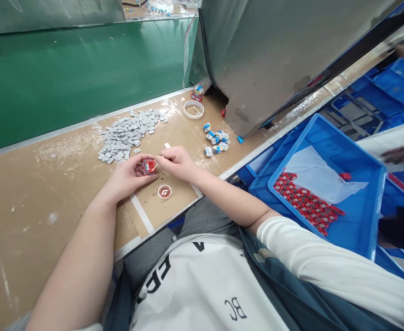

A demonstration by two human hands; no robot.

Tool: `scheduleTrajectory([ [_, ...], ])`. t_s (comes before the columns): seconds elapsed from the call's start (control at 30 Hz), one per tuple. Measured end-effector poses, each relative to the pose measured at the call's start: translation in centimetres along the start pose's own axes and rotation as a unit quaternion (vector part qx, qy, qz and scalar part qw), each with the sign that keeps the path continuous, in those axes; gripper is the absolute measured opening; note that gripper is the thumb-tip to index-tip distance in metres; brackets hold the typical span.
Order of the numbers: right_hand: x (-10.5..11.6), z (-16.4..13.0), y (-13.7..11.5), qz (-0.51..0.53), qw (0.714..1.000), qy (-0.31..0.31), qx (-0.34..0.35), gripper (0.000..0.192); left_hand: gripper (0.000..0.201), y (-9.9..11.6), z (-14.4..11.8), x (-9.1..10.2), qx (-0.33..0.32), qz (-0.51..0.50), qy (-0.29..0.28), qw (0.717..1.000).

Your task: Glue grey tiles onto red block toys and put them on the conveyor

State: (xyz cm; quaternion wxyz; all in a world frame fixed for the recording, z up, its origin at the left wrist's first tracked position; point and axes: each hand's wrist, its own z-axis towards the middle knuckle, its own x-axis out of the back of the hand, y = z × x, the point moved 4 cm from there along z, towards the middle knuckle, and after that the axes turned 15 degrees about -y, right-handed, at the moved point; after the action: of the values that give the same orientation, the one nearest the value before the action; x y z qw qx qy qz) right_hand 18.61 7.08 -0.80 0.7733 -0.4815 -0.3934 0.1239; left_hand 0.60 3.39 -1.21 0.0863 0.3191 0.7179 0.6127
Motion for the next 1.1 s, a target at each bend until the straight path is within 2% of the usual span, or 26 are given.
scheduleTrajectory([
  [0.3,-0.11,0.14,0.12,0.013,1.0,-0.011,-0.01,0.048,0.075,0.16,-0.01,-0.04,0.004,0.003,0.001,1.0],
  [0.83,0.58,-0.15,0.2,-0.055,0.995,0.085,-0.016,0.048,0.077,-0.1,-0.06,-0.03,0.013,0.007,0.005,1.0],
  [1.1,0.32,0.14,-0.16,-0.047,0.997,0.068,0.014,0.049,0.076,-0.17,-0.02,0.01,0.019,0.011,0.012,1.0],
])
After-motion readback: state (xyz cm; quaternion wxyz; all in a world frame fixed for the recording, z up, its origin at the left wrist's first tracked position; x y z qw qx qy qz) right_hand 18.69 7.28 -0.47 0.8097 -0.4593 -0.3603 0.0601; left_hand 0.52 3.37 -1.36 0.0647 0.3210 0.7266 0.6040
